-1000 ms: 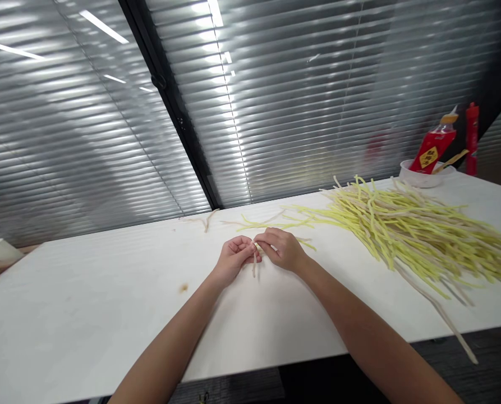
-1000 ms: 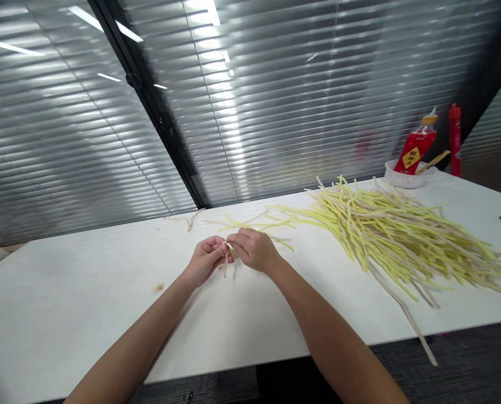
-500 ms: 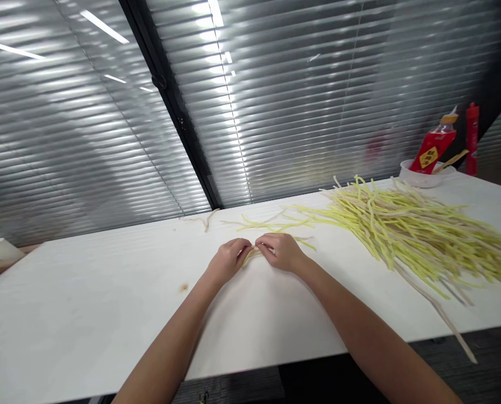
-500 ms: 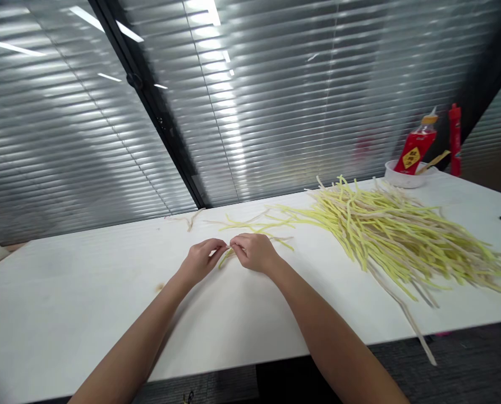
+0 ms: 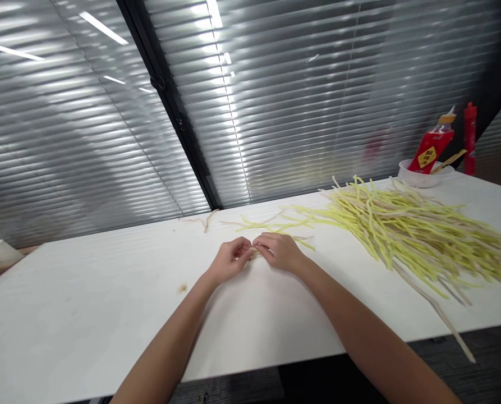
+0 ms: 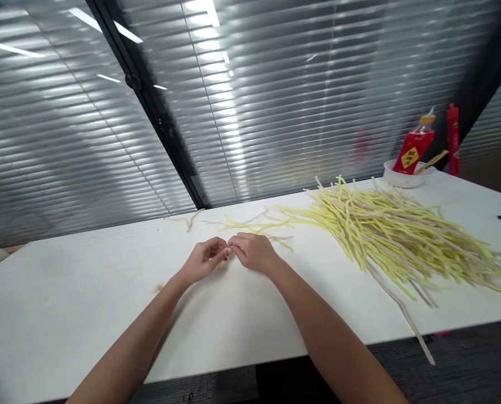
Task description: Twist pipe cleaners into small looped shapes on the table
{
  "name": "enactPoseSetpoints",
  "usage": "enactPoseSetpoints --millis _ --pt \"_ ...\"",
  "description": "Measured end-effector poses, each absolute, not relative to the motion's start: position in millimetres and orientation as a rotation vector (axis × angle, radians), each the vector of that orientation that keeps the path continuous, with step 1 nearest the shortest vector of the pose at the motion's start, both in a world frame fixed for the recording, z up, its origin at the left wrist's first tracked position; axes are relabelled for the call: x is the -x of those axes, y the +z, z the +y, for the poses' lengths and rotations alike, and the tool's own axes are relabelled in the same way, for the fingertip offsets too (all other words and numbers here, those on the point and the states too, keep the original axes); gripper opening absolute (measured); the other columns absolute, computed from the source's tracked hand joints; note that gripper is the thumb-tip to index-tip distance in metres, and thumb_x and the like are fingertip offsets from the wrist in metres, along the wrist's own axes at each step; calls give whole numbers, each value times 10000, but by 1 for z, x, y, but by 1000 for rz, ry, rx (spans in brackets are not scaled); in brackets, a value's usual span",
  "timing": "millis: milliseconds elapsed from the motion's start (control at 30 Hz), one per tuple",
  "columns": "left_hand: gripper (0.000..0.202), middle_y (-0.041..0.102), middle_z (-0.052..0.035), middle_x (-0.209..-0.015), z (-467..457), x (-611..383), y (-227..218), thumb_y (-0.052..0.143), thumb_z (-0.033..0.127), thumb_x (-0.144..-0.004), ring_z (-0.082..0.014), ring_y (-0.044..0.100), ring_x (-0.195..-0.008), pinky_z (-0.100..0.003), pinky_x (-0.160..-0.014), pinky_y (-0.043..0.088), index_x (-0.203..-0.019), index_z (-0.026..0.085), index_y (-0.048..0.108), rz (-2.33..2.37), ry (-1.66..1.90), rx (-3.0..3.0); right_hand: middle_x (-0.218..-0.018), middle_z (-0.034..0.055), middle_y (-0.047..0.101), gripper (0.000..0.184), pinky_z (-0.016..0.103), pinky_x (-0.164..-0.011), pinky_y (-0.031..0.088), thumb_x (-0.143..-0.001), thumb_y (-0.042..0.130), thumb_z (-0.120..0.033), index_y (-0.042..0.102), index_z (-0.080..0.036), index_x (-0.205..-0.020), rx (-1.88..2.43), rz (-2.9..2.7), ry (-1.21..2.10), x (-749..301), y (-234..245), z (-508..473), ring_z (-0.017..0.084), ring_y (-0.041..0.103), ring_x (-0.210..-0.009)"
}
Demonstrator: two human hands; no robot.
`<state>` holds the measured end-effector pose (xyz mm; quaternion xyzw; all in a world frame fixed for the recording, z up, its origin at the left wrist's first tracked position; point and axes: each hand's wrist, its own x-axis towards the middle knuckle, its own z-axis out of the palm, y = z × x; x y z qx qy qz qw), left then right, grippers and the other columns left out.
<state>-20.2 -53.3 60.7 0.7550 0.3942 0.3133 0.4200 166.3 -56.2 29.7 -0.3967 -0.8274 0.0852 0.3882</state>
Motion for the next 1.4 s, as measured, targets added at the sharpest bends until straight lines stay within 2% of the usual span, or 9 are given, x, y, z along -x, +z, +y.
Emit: enactPoseSetpoints --millis 200,500,667,1000,1200,1400 --pt "143 627 -58 -713 -47 27 65 564 268 -797 -154 601 -635 -292 -658 466 -802 129 593 775 584 -1300 -840 19 619 207 233 -636 374 -908 419 -258 624 -237 -931 938 -2126 133 -167 31 -55 133 545 -781" --pt "77 624 -33 -665 -39 36 52 657 157 -716 -126 605 -556 -264 -572 505 -746 112 603 659 448 -921 -788 37 570 213 264 -676 399 -909 416 -225 628 -208 -910 758 -2131 107 -165 35 -55 141 501 -732" --pt "118 628 -43 -627 -42 34 54 671 206 -724 -126 603 -570 -255 -608 496 -740 116 598 685 449 -1053 -780 36 552 189 271 -670 391 -892 431 -221 618 -200 -872 752 -2136 84 -165 36 -57 145 483 -721" --pt "208 562 21 -583 -49 23 59 664 307 -736 -75 520 -531 -297 -712 477 -696 136 554 799 713 -1350 -753 39 549 172 278 -683 368 -861 422 -185 579 -179 -792 818 -2113 43 -166 39 -57 156 461 -729" --pt "254 608 -22 -636 -51 17 57 587 376 -781 -112 546 -573 -228 -553 421 -695 147 518 1015 855 -1686 -704 29 541 163 265 -647 345 -845 426 -184 564 -178 -758 880 -2089 56 -165 35 -57 149 454 -689" --pt "135 570 -17 -664 -50 18 49 494 247 -824 -119 513 -609 -244 -575 409 -718 168 520 1142 967 -2354 -674 13 530 146 250 -624 329 -827 440 -187 551 -179 -732 1004 -2056 37 -160 28 -55 134 447 -648"
